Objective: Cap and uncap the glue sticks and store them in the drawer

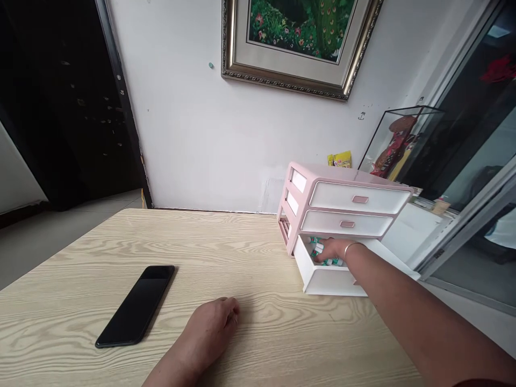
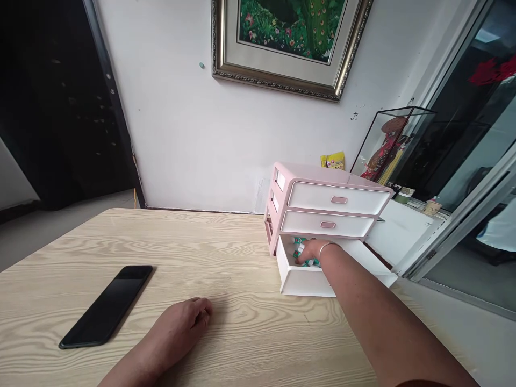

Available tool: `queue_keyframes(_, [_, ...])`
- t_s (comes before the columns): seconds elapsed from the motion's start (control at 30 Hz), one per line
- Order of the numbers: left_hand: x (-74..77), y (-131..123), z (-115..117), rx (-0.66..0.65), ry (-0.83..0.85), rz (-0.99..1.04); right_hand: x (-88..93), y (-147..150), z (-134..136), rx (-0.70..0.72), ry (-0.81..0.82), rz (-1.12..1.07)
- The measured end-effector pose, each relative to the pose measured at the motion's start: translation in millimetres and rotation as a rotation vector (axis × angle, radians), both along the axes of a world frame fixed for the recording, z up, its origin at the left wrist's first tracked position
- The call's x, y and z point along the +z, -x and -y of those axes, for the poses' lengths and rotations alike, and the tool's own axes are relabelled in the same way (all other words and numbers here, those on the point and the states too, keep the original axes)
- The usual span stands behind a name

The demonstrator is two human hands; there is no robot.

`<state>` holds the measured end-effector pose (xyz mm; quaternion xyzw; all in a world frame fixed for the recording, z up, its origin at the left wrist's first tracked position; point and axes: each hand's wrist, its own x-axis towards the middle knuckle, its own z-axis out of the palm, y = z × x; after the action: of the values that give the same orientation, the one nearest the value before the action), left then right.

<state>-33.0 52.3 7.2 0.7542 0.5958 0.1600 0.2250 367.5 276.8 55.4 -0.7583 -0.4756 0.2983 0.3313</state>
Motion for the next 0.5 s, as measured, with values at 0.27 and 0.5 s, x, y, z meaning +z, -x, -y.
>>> queue_keyframes(0.27, [-2.0, 0, 0, -0.002, -0.004, -0.015, -1.1, 5, 3, -0.034, 0.203, 0.130])
queue_keyframes(0.5, [-2.6, 1, -1, -0.009, -0.026, -0.003, 5.0, 16, 12, 0.087, 0.243, 0.193])
